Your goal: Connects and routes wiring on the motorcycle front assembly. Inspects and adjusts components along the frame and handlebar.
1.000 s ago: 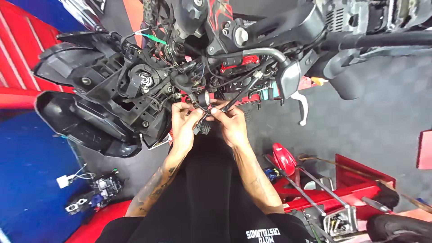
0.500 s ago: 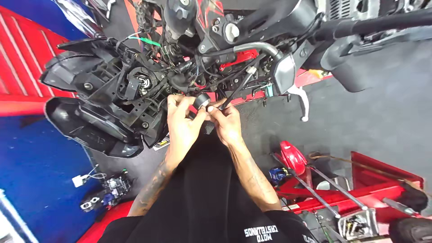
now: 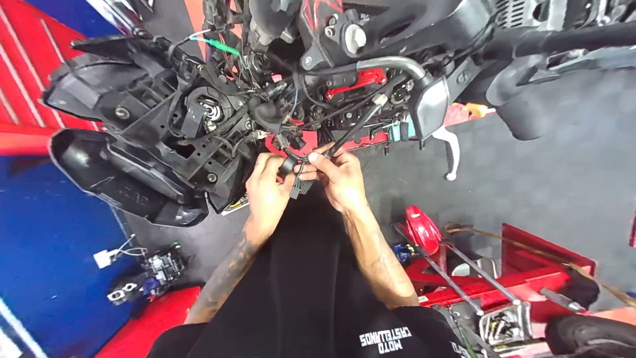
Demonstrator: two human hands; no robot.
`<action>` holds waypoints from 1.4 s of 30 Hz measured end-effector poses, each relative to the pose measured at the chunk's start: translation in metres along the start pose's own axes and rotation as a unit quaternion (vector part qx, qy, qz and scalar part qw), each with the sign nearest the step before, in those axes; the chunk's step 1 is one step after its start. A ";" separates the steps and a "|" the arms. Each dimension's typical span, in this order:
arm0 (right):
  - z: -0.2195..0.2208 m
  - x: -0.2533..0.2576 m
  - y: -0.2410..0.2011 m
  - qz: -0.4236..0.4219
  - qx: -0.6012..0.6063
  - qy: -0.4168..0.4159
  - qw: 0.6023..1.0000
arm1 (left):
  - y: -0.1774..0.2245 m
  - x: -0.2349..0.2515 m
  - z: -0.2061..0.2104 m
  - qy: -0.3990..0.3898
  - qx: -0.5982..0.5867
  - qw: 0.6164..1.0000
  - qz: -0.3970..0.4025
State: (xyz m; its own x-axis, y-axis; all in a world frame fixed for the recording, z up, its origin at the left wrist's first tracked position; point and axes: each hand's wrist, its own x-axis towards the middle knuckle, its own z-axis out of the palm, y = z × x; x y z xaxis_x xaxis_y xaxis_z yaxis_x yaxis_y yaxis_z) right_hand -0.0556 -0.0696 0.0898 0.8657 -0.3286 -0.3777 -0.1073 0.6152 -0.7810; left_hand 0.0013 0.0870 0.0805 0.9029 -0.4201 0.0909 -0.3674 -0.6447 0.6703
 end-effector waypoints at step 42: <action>0.017 0.006 0.011 -0.108 -0.044 0.054 0.992 | 0.010 0.026 -0.049 0.023 -0.210 0.977 -0.003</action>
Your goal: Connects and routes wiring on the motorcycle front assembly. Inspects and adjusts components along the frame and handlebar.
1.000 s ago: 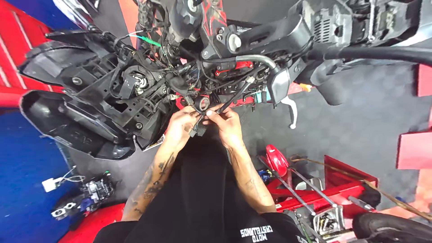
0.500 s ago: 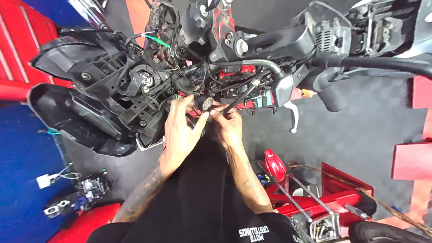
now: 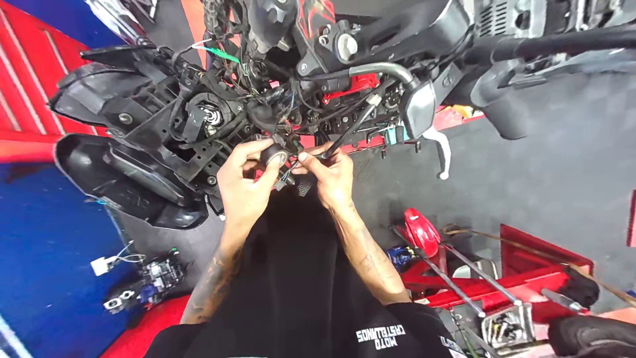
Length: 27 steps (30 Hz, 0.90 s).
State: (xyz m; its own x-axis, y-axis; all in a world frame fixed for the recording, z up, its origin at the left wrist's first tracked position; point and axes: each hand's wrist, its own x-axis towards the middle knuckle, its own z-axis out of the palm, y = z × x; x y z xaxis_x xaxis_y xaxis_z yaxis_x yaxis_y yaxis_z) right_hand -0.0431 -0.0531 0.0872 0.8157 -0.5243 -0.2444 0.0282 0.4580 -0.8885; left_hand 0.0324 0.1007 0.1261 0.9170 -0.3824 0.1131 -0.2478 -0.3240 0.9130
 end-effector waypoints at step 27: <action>-0.024 0.005 -0.014 0.095 -0.039 -0.021 0.995 | -0.057 -0.020 0.062 0.079 0.145 0.972 0.165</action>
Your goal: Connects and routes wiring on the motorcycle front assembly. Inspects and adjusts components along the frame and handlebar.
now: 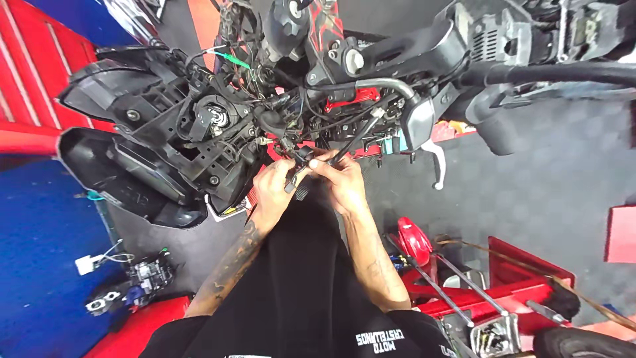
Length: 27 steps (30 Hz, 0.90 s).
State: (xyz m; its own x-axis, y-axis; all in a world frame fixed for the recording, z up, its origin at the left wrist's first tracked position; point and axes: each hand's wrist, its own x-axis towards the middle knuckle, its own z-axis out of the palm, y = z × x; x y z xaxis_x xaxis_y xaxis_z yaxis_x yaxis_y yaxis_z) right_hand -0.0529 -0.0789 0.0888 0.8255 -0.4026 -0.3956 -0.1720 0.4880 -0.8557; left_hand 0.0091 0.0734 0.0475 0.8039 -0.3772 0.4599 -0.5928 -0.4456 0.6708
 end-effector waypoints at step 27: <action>0.001 0.003 0.010 -0.034 0.025 0.002 0.999 | 0.046 0.114 -0.028 -0.386 0.081 0.914 -0.096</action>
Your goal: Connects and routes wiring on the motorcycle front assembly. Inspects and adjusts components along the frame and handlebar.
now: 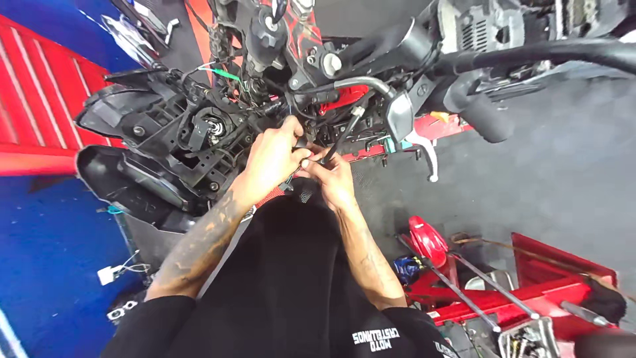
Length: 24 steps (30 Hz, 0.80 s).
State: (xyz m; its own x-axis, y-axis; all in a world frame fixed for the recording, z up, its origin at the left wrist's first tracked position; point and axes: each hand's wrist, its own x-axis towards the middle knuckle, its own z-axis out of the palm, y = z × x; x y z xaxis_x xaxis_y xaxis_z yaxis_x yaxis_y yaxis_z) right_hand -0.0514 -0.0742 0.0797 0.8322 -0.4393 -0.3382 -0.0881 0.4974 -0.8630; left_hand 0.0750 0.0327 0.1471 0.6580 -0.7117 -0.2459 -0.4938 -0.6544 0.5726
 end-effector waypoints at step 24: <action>-0.056 0.090 0.032 0.177 0.074 -0.447 0.874 | 0.026 -0.073 0.077 0.255 -0.097 0.936 -0.223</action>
State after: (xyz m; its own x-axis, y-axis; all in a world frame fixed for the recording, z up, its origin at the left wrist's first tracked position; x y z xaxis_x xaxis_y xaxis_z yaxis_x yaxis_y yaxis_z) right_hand -0.0103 -0.1396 0.0002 0.8686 0.4877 -0.0880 -0.4089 0.6049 -0.6833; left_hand -0.0302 0.0478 0.1197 0.9844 -0.1312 -0.1175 -0.0248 -0.7641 0.6446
